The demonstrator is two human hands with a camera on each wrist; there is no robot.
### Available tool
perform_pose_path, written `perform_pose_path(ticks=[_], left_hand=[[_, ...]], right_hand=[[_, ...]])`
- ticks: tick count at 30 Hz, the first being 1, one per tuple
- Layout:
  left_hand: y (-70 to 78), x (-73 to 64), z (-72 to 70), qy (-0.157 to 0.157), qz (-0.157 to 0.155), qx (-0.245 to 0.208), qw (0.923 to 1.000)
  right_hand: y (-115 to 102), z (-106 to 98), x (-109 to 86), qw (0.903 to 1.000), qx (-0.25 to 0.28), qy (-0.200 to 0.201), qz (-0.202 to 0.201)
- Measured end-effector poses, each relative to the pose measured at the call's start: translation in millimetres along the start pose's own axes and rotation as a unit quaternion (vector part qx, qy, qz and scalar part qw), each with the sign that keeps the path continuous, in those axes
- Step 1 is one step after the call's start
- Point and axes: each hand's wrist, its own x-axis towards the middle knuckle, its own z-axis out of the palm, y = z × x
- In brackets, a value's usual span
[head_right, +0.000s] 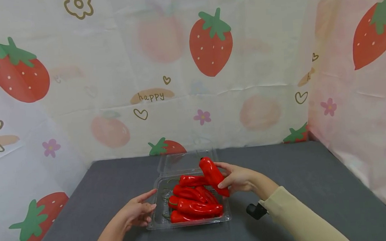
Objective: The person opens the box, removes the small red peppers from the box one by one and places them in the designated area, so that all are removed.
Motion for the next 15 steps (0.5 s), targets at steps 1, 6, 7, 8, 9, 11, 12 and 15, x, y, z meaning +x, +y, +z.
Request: perform_pose_path(ticks=[1,6,7,8,9,11,12,15], left_hand=[[0.2,-0.3,0.0,0.000,0.000,0.001,1.0000],[0.9,-0.1,-0.2,-0.002,-0.004,0.002,1.0000],[1.0,0.1,-0.2,-0.003,-0.005,0.003,1.0000],[1.0,0.3,-0.4,-0.004,-0.006,0.003,1.0000],[1.0,0.5,-0.5,-0.004,-0.007,0.003,1.0000],[1.2,0.9,-0.2,-0.003,-0.011,0.003,0.9999],[1.3,1.0,-0.1,-0.002,-0.013,0.004,0.9999],[1.2,1.0,0.2,0.003,-0.017,0.005,0.9998]], right_hand=[[1,-1,-0.7,1.0000,0.003,0.006,-0.003],[1,-3,-3.7,0.9995,0.014,0.024,-0.014],[1,-3,-4.4,0.9994,0.013,0.027,-0.017],[0,-4,-5.1,0.9993,0.013,0.031,-0.019],[0,-4,-5.8,0.9991,0.013,0.036,-0.020],[-1,-6,-7.7,0.9987,0.011,0.045,-0.019],[-1,-6,-8.7,0.9987,0.009,0.048,-0.018],[-1,-9,-11.0,0.9985,0.012,0.050,-0.015]])
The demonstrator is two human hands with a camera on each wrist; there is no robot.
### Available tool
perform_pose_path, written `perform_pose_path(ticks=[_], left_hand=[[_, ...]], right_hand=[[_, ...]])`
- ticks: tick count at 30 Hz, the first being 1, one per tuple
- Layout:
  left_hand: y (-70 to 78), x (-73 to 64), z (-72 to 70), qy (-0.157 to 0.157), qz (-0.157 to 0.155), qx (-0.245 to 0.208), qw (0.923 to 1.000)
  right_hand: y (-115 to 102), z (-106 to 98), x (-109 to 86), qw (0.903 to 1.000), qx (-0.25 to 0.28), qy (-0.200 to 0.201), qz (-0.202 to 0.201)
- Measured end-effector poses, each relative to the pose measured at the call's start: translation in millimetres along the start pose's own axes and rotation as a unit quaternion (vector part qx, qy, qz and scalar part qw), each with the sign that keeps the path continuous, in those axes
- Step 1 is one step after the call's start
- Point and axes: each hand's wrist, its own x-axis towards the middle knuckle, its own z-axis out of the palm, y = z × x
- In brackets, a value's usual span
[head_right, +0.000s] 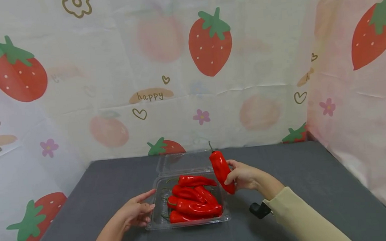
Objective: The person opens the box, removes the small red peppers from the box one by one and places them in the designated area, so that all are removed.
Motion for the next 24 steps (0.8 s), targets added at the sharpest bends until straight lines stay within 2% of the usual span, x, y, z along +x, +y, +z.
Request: perform_pose_path(ticks=[8,20,24], left_hand=[[0.7,-0.7,-0.2,-0.001,0.003,0.001,1.0000],[1.3,0.4,-1.8,-0.006,0.005,0.006,1.0000],[0.7,0.8,-1.4,-0.008,0.006,0.006,0.9999]], right_hand=[[3,-6,-2.1,0.9998,-0.005,-0.017,-0.005],[10,-11,-3.6,0.9999,0.010,0.013,0.001],[12,-15,-5.3,0.9992,0.009,0.040,0.001]])
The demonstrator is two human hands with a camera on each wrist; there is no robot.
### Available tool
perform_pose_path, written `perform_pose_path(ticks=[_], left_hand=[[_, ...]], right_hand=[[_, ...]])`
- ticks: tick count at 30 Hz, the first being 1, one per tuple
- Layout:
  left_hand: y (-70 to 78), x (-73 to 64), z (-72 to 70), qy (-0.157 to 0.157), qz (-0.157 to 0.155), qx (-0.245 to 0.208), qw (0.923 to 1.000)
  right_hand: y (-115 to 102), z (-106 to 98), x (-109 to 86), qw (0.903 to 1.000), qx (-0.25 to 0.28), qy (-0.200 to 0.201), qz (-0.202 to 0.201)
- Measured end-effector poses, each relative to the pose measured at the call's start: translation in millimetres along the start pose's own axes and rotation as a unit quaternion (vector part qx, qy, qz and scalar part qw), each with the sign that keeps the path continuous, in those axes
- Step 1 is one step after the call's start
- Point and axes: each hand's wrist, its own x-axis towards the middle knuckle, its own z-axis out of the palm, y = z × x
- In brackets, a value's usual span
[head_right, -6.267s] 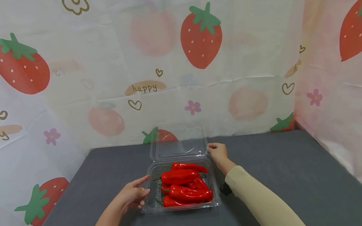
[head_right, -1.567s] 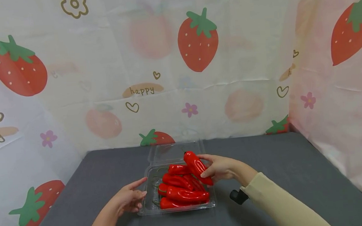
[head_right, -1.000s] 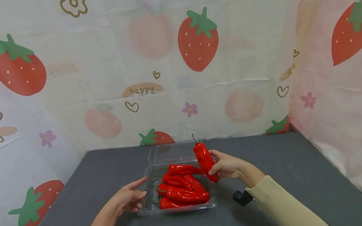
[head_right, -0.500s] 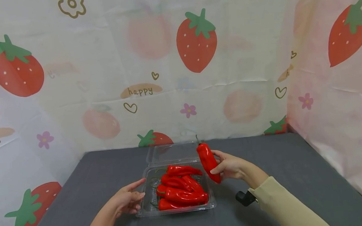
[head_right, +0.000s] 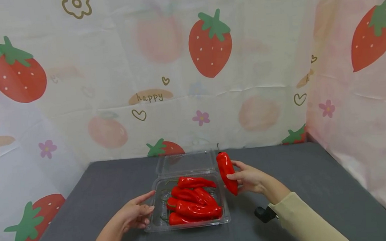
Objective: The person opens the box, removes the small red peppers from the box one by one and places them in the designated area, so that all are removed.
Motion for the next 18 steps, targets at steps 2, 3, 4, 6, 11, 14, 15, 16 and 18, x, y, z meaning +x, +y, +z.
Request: perform_pose_path(ticks=[2,3,4,6,11,14,15,16,18], left_hand=[[0.0,-0.2,-0.1,0.000,0.000,-0.001,1.0000],[0.1,-0.3,-0.3,0.000,0.000,0.000,1.0000],[0.3,-0.3,0.0,0.001,-0.001,0.000,1.0000],[0.6,-0.4,0.3,0.004,-0.002,0.001,1.0000],[0.2,0.0,0.6,0.005,0.001,0.005,1.0000],[-0.1,0.3,0.5,0.003,0.002,0.007,1.0000],[-0.2,0.6,0.5,0.003,0.002,0.008,1.0000],[-0.1,0.7,0.4,0.003,0.001,0.008,1.0000],[0.2,1.1,0.4,0.004,0.000,0.009,1.0000]], right_hand=[[1,-3,0.0,0.9999,-0.005,0.014,0.001],[1,-4,0.2,0.9998,-0.005,0.020,0.001],[1,-5,0.1,0.9996,-0.004,0.026,0.002],[2,-8,0.2,0.9993,-0.004,0.036,0.003],[6,-12,0.6,0.9982,-0.005,0.059,0.010],[9,-13,2.0,0.9971,-0.009,0.073,0.018],[10,-13,2.7,0.9970,-0.009,0.074,0.019],[10,-14,3.4,0.9969,-0.008,0.076,0.020],[12,-14,5.3,0.9965,-0.007,0.081,0.020]])
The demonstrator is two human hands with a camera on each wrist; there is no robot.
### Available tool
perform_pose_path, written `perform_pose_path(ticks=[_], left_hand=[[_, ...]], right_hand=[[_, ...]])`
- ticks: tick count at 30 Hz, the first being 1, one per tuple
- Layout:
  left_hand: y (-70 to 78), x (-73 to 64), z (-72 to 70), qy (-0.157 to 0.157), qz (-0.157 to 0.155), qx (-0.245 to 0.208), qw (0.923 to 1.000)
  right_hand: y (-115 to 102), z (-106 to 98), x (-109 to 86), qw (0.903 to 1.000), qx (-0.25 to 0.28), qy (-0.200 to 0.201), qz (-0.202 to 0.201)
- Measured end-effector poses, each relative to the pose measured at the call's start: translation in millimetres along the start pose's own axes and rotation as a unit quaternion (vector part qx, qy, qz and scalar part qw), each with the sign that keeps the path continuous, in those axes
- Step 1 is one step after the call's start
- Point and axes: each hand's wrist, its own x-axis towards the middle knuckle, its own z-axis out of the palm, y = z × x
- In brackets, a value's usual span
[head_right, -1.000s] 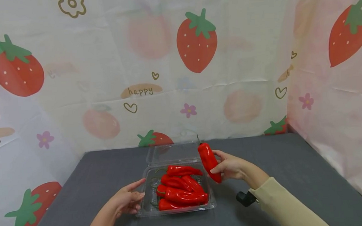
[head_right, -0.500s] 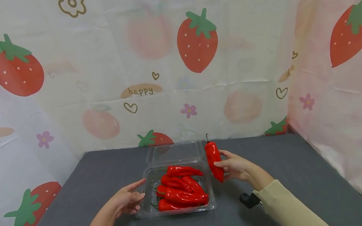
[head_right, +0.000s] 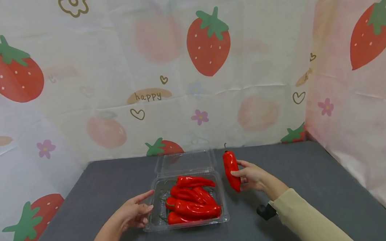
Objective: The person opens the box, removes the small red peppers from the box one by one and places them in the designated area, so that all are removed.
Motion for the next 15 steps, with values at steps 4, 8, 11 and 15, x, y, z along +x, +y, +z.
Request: perform_pose_path(ticks=[4,8,11,15], left_hand=[[0.5,-0.5,-0.8,0.001,-0.001,-0.003,1.0000],[0.5,-0.5,-0.5,0.001,0.000,-0.005,1.0000],[0.4,-0.3,-0.2,0.003,0.000,-0.006,1.0000],[0.3,-1.0,-0.3,0.007,-0.006,-0.007,0.9999]], right_hand=[[1,0,5.3,0.9999,-0.011,0.005,0.000],[2,-2,12.3,0.9997,-0.020,0.013,0.005],[4,-5,19.0,0.9996,-0.021,0.020,0.006],[7,-7,27.5,0.9991,-0.023,0.035,0.009]])
